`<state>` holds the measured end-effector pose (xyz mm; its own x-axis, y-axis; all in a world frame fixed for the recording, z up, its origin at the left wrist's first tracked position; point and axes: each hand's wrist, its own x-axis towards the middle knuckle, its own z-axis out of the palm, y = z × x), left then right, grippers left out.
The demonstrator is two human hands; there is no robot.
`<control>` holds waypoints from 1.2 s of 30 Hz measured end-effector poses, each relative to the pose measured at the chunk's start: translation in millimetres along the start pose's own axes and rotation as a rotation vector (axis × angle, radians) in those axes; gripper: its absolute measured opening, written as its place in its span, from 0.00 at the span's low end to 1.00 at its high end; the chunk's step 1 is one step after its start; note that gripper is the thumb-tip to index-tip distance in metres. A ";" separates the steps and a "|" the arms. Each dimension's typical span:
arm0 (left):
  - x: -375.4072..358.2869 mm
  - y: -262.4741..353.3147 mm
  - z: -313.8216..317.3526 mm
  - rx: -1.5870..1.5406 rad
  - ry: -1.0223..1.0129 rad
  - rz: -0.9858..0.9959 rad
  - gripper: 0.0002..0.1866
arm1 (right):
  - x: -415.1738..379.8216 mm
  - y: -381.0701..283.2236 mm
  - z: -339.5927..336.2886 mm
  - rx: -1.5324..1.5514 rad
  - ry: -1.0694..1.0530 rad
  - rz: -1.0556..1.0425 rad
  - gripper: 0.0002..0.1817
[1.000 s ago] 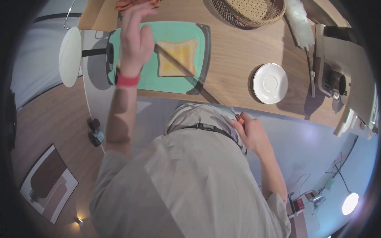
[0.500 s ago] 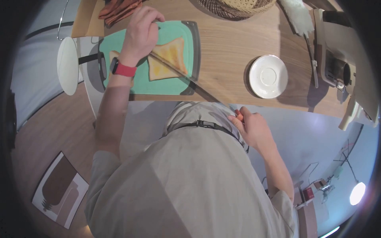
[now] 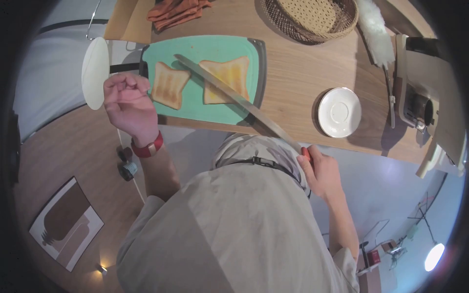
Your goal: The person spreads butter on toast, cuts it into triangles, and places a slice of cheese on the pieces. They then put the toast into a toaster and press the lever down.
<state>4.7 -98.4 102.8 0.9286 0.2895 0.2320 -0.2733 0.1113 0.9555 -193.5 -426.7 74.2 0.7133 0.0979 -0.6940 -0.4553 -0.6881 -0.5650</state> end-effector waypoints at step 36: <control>27.1 -63.9 57.9 -0.398 -0.222 -0.350 0.35 | -3.3 4.0 53.1 -0.306 0.425 0.004 0.03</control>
<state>61.8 -152.7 58.6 0.9995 -0.0307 -0.0116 0.0260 0.5263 0.8499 -226.0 -391.6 50.5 0.8941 -0.1615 -0.4177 -0.3269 -0.8728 -0.3623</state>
